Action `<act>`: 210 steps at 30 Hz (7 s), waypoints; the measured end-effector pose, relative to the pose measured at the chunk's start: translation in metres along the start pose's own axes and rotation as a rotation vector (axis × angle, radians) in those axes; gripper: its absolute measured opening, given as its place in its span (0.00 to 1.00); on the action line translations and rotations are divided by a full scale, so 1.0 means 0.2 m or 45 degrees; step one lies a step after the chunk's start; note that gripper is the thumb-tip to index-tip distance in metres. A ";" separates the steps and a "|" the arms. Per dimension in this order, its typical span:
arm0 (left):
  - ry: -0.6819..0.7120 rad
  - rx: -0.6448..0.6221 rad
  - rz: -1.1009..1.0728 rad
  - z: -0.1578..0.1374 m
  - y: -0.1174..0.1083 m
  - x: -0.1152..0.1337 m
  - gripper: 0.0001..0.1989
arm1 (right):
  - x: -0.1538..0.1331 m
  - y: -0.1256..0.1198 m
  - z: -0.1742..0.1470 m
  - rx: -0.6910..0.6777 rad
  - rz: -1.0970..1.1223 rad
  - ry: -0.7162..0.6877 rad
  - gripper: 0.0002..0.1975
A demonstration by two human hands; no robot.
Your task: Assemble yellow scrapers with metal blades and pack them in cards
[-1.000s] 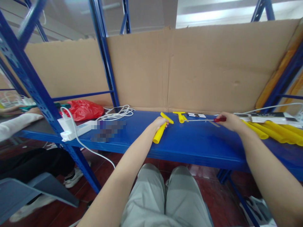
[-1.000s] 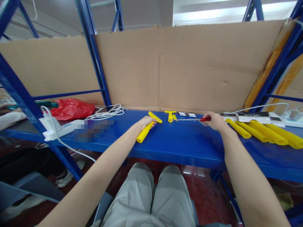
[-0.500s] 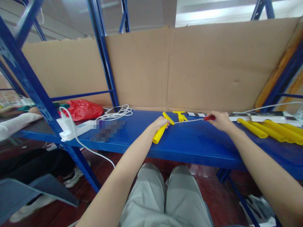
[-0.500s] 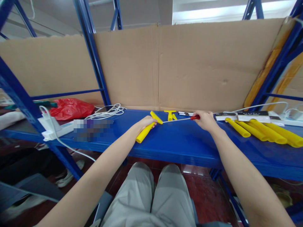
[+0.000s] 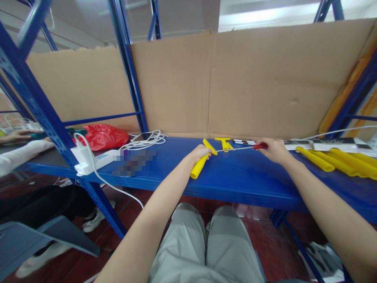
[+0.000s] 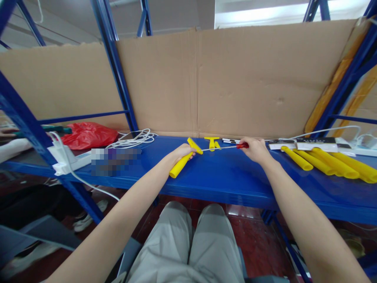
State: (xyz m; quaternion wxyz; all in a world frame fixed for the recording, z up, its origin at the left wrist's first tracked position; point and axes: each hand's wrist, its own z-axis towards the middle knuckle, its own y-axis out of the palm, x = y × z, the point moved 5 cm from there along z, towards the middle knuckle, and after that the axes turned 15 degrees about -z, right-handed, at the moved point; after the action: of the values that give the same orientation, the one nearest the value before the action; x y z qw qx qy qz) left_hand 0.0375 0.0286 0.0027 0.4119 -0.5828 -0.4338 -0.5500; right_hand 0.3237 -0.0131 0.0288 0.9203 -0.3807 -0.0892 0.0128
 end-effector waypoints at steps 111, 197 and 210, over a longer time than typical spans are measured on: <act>0.099 0.304 0.617 0.11 -0.20 0.02 0.05 | -0.40 -0.03 0.08 -0.339 -0.397 -0.251 0.09; 0.025 0.237 0.445 0.04 -0.14 0.02 0.06 | -0.37 0.09 0.07 -0.619 0.166 -0.122 0.08; 0.031 0.226 0.435 0.03 -0.14 0.02 0.06 | -0.35 0.13 0.08 -0.592 0.238 -0.158 0.10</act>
State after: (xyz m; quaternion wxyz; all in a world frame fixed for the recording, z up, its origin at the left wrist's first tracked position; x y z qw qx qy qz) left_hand 0.0131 0.0426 0.0066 0.5544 -0.6027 -0.3701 -0.4386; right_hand 0.2544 0.0102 0.0098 0.7955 -0.5872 -0.1106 0.1003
